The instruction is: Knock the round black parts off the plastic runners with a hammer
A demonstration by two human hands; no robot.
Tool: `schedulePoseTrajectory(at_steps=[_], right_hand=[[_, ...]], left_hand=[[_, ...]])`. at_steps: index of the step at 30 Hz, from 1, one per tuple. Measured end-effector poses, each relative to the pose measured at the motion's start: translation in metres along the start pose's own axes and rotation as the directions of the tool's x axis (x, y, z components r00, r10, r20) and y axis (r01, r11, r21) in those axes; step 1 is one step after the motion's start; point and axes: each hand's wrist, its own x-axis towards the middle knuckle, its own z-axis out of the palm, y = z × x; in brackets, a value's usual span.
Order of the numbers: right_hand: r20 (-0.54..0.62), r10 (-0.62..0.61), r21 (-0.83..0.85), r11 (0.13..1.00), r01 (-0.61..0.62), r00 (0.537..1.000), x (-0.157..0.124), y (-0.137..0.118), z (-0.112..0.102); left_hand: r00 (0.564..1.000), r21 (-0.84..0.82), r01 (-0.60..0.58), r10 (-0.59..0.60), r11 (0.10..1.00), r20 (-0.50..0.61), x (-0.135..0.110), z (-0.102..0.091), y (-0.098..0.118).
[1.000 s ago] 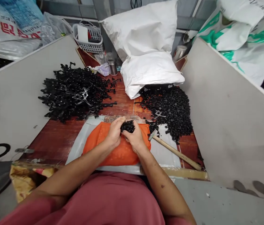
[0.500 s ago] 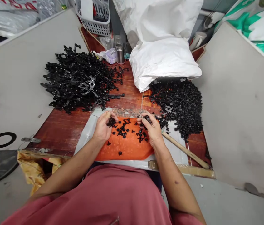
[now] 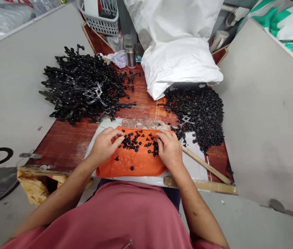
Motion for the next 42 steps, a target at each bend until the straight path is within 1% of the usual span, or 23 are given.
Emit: schedulePoseTrajectory(at_steps=[2, 4, 6, 8, 9, 11, 13, 16, 19, 21, 23, 24, 26, 27, 29, 31, 32, 33, 34, 35, 37, 39, 42], right_hand=[[0.031, -0.104, -0.185, 0.977, 0.108, 0.994, -0.004, -0.006, 0.006], [0.131, -0.183, -0.272, 0.938, 0.213, 0.974, -0.008, -0.013, 0.018], [0.271, -0.243, -0.28, 0.906, 0.318, 0.931, -0.014, -0.021, 0.031], [0.396, -0.296, -0.246, 0.878, 0.41, 0.87, -0.021, -0.028, 0.038], [0.431, -0.317, -0.221, 0.871, 0.439, 0.845, -0.024, -0.03, 0.038], [0.442, -0.344, -0.174, 0.873, 0.456, 0.828, -0.029, -0.034, 0.031], [0.419, -0.361, -0.125, 0.886, 0.447, 0.833, -0.033, -0.034, 0.021], [0.394, -0.36, -0.08, 0.903, 0.422, 0.846, -0.038, -0.034, 0.012], [0.401, -0.336, -0.089, 0.911, 0.402, 0.852, -0.043, -0.035, 0.02], [0.434, -0.364, -0.041, 0.906, 0.422, 0.824, -0.046, -0.038, 0.028], [0.453, -0.418, 0.03, 0.89, 0.455, 0.787, -0.049, -0.04, 0.031], [0.452, -0.441, 0.058, 0.882, 0.468, 0.776, -0.05, -0.04, 0.03], [0.436, -0.466, 0.086, 0.873, 0.479, 0.77, -0.054, -0.038, 0.023], [0.411, -0.47, 0.091, 0.874, 0.478, 0.781, -0.057, -0.035, 0.017], [0.316, -0.441, 0.055, 0.893, 0.448, 0.84, -0.063, -0.024, 0.004], [0.134, -0.334, -0.064, 0.936, 0.345, 0.933, -0.067, -0.01, -0.009], [0.058, -0.271, -0.13, 0.952, 0.276, 0.961, -0.069, -0.003, -0.015], [0.0, -0.218, -0.187, 0.959, 0.214, 0.976, -0.071, 0.004, -0.019], [-0.028, -0.18, -0.231, 0.958, 0.169, 0.983, -0.071, 0.009, -0.023], [-0.042, -0.155, -0.265, 0.954, 0.138, 0.987, -0.072, 0.013, -0.025], [-0.036, -0.139, -0.313, 0.942, 0.121, 0.99, -0.071, 0.016, -0.025], [0.001, -0.141, -0.355, 0.925, 0.132, 0.99, -0.07, 0.014, -0.021], [0.068, -0.137, -0.422, 0.894, 0.153, 0.988, -0.068, 0.009, -0.012]], left_hand=[[0.996, 0.164, -0.065, 0.053, 0.984, 0.076, -0.013, -0.001, -0.003], [0.986, 0.222, -0.109, 0.077, 0.969, 0.146, -0.024, 0.0, -0.006], [0.976, 0.208, -0.142, 0.103, 0.968, 0.19, -0.031, -0.002, -0.008], [0.975, 0.148, -0.151, 0.122, 0.977, 0.187, -0.035, -0.006, -0.008], [0.978, 0.109, -0.141, 0.121, 0.984, 0.172, -0.035, -0.008, -0.008], [0.986, 0.043, -0.106, 0.099, 0.993, 0.133, -0.034, -0.011, -0.009], [0.991, 0.037, -0.085, 0.081, 0.996, 0.109, -0.033, -0.01, -0.009], [0.987, 0.126, -0.12, 0.104, 0.985, 0.124, -0.034, -0.003, -0.008], [0.975, 0.206, -0.175, 0.14, 0.963, 0.174, -0.038, 0.003, -0.006], [0.967, 0.186, -0.197, 0.159, 0.963, 0.2, -0.04, 0.002, -0.006], [0.965, 0.108, -0.196, 0.172, 0.975, 0.198, -0.041, 0.0, -0.008], [0.968, 0.068, -0.186, 0.172, 0.98, 0.181, -0.041, -0.001, -0.009], [0.979, 0.026, -0.157, 0.152, 0.987, 0.133, -0.04, -0.002, -0.011], [0.984, 0.024, -0.143, 0.139, 0.989, 0.112, -0.039, -0.002, -0.011], [0.989, 0.031, -0.124, 0.12, 0.992, 0.09, -0.038, 0.0, -0.009], [0.988, 0.032, -0.128, 0.124, 0.991, 0.094, -0.037, 0.003, -0.005], [0.986, 0.029, -0.136, 0.132, 0.99, 0.1, -0.037, 0.005, -0.002], [0.984, 0.024, -0.145, 0.142, 0.989, 0.107, -0.036, 0.007, 0.002], [0.982, 0.019, -0.156, 0.153, 0.988, 0.113, -0.035, 0.009, 0.005], [0.979, 0.014, -0.168, 0.165, 0.986, 0.119, -0.033, 0.012, 0.008], [0.973, 0.015, -0.192, 0.188, 0.981, 0.131, -0.028, 0.017, 0.014], [0.965, 0.041, -0.221, 0.212, 0.974, 0.152, -0.022, 0.023, 0.021], [0.949, 0.137, -0.264, 0.231, 0.955, 0.215, -0.012, 0.032, 0.031]])
